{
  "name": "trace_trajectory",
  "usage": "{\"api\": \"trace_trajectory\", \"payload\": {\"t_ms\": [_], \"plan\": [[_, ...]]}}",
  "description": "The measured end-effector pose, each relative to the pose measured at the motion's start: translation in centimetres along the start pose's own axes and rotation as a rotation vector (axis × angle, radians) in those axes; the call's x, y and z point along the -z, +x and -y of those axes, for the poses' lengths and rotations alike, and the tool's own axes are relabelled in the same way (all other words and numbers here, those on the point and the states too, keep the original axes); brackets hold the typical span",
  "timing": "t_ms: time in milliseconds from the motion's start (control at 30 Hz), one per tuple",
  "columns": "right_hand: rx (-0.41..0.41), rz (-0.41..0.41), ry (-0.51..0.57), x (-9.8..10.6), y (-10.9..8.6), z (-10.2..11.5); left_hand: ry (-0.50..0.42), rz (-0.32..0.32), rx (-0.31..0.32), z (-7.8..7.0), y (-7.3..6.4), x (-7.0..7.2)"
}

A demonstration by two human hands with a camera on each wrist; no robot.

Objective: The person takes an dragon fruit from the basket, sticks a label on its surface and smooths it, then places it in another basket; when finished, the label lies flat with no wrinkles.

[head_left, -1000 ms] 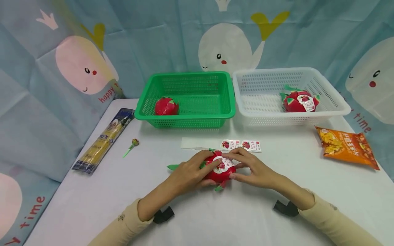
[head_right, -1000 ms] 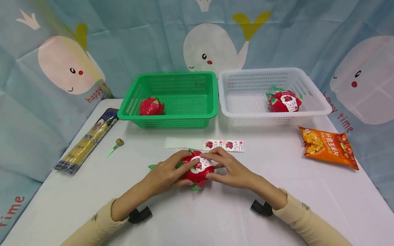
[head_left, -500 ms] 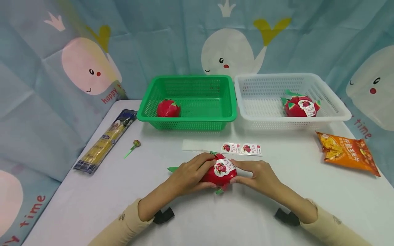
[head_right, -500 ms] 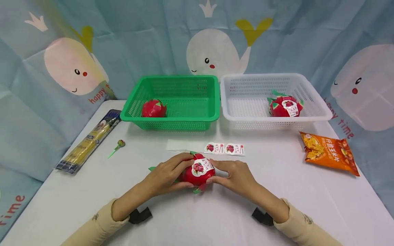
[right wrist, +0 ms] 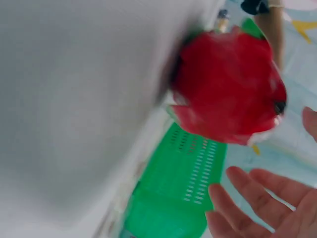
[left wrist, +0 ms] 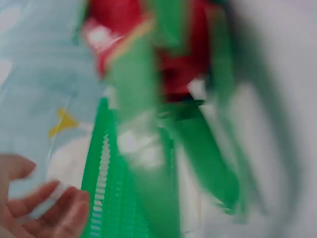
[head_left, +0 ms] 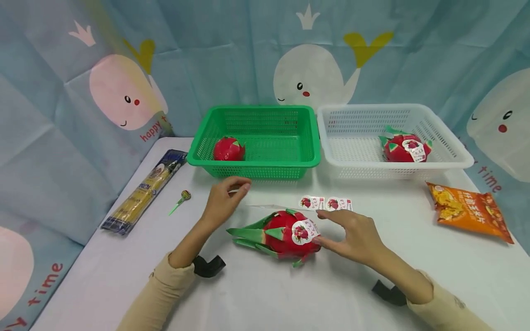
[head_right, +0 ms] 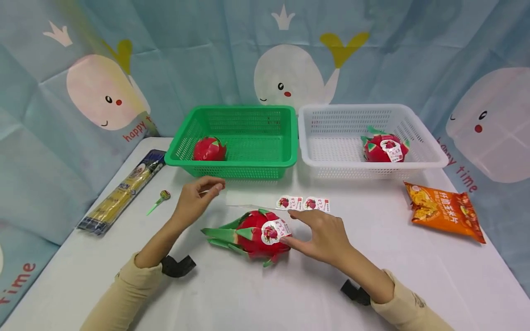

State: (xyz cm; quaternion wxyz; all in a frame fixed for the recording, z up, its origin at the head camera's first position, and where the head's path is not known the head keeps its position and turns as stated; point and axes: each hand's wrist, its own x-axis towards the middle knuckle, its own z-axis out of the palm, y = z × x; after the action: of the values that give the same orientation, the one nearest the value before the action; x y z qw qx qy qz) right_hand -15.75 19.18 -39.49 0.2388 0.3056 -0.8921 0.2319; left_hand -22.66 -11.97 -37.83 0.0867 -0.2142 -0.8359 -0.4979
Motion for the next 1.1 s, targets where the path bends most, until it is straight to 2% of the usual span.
{"api": "trace_trajectory", "payload": {"t_ms": [100,200,300,400,467,567,667,867,1100], "plan": [[-0.018,0.069,0.087,0.3,1.3,0.4,-0.281,0.018,0.287,1.5,1.5,2.0],[-0.017,0.17,0.179,0.5,2.6,1.0,-0.547,0.051,0.461,3.0,2.4,3.5],[-0.005,0.302,0.23,0.4,3.9,1.7,-0.796,0.049,0.539,4.0,2.7,4.3],[0.007,0.47,0.247,0.0,5.1,2.4,-0.989,-0.007,0.55,4.4,2.8,4.3],[0.017,0.583,0.234,-0.3,5.7,2.8,-1.063,-0.052,0.536,4.6,2.8,4.2],[0.041,0.706,0.217,-0.8,6.5,3.4,-1.109,-0.109,0.513,4.8,2.7,4.1],[0.058,0.758,0.218,-1.2,6.9,3.7,-1.109,-0.124,0.492,4.9,2.8,3.9],[0.092,0.778,0.204,-1.7,7.2,3.8,-1.091,-0.115,0.472,5.0,3.0,3.9],[0.105,0.736,0.205,-1.8,7.4,3.7,-1.068,-0.101,0.453,5.0,3.2,4.2]]}}
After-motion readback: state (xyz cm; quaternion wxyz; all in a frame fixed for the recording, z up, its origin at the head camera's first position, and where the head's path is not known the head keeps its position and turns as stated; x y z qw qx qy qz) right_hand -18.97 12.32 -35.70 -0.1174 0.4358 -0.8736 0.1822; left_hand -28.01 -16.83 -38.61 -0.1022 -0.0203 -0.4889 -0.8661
